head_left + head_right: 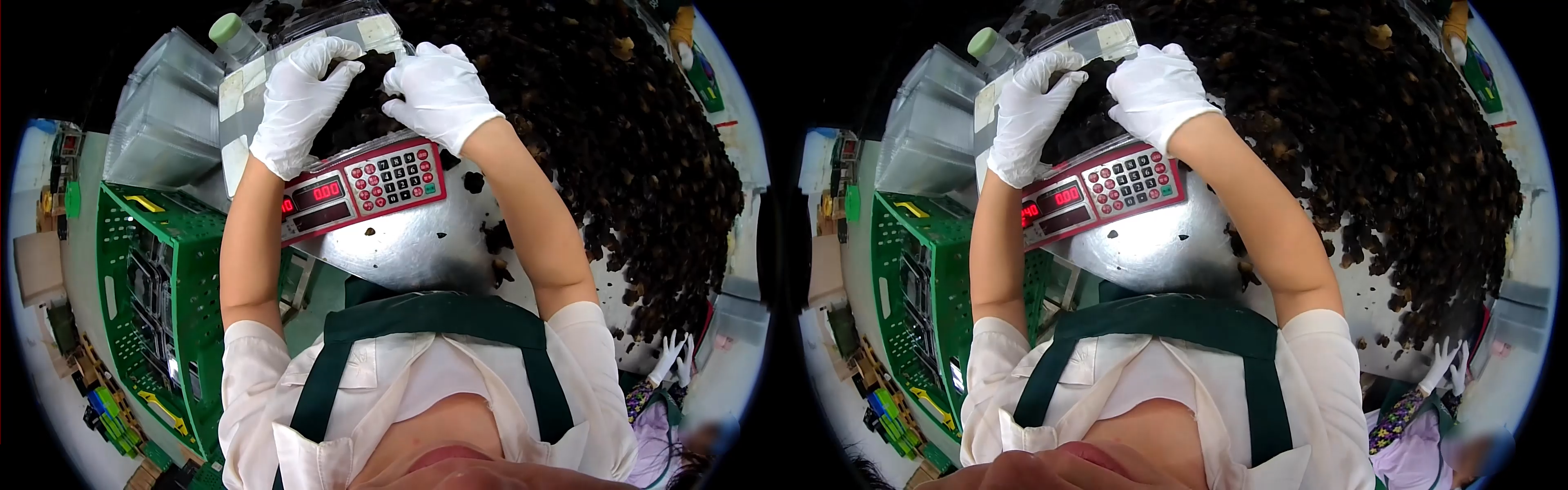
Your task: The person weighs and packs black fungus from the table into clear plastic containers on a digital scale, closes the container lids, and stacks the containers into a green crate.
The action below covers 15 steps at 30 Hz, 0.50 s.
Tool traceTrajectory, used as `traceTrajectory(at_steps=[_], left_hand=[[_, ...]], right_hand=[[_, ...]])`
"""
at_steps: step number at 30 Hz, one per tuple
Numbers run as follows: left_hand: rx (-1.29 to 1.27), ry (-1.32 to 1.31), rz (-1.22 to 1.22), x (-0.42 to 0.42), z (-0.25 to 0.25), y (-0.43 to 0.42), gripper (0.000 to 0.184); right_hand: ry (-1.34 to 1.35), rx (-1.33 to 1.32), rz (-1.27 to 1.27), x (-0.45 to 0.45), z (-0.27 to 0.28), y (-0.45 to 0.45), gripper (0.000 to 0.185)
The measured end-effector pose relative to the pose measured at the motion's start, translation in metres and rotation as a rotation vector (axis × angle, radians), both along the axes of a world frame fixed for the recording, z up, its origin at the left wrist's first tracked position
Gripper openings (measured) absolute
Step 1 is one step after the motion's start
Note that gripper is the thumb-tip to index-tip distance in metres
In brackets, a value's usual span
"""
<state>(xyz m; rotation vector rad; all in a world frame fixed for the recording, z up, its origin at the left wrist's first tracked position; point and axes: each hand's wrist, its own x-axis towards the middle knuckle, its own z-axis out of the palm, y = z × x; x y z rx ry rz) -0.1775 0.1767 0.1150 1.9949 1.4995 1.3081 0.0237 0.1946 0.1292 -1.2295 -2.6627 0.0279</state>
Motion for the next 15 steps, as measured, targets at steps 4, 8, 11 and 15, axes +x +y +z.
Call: traceTrajectory(at_steps=[4, 8, 11, 15], left_hand=[[-0.11, -0.028, 0.005, -0.002, 0.002, -0.003, 0.018], [-0.123, -0.09, -0.01, -0.004, -0.004, 0.0, 0.018], [-0.148, -0.074, 0.015, -0.002, 0.002, -0.004, 0.018], [-0.14, -0.118, 0.011, -0.003, -0.001, -0.004, 0.019]], right_hand=[[0.382, -0.07, 0.049, 0.017, -0.01, 0.001, 0.023], [0.606, -0.124, 0.021, 0.022, -0.023, 0.003, 0.018], [0.69, -0.114, 0.031, 0.024, -0.028, 0.005, 0.017], [0.773, -0.155, -0.015, 0.022, -0.029, 0.005, 0.016]])
